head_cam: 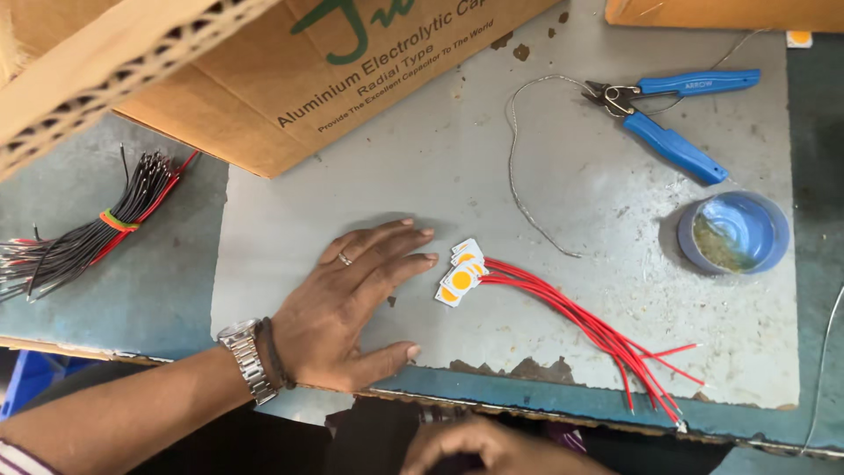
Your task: The person solders red and black wires onto the terminals of LED COB chips on a workbench using a soldering iron, finishing each chip and setting it aside. They then gather the soldered chips and wires into a bundle and use pliers to trim or crimp the wire ends.
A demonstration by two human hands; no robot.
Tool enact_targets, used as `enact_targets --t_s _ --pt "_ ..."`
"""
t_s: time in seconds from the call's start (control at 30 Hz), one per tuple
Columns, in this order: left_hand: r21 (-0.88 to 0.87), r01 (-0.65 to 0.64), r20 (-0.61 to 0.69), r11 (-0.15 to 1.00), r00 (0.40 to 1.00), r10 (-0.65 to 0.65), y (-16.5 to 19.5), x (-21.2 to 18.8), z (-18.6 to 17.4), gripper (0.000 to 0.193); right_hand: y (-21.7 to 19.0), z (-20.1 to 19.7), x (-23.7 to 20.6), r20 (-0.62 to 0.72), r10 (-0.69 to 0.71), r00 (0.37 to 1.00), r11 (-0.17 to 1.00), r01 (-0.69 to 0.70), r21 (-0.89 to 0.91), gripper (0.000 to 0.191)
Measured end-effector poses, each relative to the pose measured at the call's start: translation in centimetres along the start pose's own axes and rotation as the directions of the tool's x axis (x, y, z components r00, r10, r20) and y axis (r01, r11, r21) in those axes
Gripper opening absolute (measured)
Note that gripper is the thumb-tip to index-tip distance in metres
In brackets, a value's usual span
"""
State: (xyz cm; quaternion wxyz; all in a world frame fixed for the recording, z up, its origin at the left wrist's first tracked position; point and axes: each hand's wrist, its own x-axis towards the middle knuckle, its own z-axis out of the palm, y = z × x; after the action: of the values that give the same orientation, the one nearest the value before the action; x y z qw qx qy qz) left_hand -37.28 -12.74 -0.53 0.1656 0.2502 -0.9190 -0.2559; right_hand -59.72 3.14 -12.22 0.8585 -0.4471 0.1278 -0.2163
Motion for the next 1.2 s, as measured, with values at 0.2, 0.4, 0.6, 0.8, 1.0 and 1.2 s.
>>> enact_targets --t_s 0.2,0.4,0.6,0.8,1.0,1.2 --pt "0.001 0.003 -0.043 1.0 0.999 -0.003 1.0 2.1 1.0 0.076 4.0 -4.3 -1.7 -0.184 0.167 0.969 0.971 -0.129 0.203 0.034" --pt "0.082 0.019 -0.041 0.996 0.999 -0.016 4.8 4.3 2.5 0.078 5.8 -4.8 -3.4 -0.238 0.294 0.926 0.917 -0.343 -0.201 0.027" --pt "0.168 0.03 0.0 0.985 1.0 -0.031 8.2 7.3 4.4 0.085 3.4 -4.0 -6.9 -0.232 0.236 0.944 0.953 -0.272 -0.134 0.022" --pt "0.205 0.021 0.041 0.979 0.999 -0.03 9.0 9.1 5.7 0.089 2.5 -4.5 -7.9 -0.116 -0.035 0.993 0.668 -0.063 -0.741 0.033" --pt "0.21 0.049 0.053 0.976 0.997 -0.061 7.7 8.6 5.2 0.092 1.6 -4.0 -6.5 -0.241 0.167 0.956 0.654 -0.291 -0.698 0.041" --pt "0.218 0.059 0.072 0.974 0.994 -0.077 7.2 7.9 3.9 0.092 0.0 -3.2 -4.4 -0.332 0.177 0.926 0.659 -0.362 -0.659 0.036"
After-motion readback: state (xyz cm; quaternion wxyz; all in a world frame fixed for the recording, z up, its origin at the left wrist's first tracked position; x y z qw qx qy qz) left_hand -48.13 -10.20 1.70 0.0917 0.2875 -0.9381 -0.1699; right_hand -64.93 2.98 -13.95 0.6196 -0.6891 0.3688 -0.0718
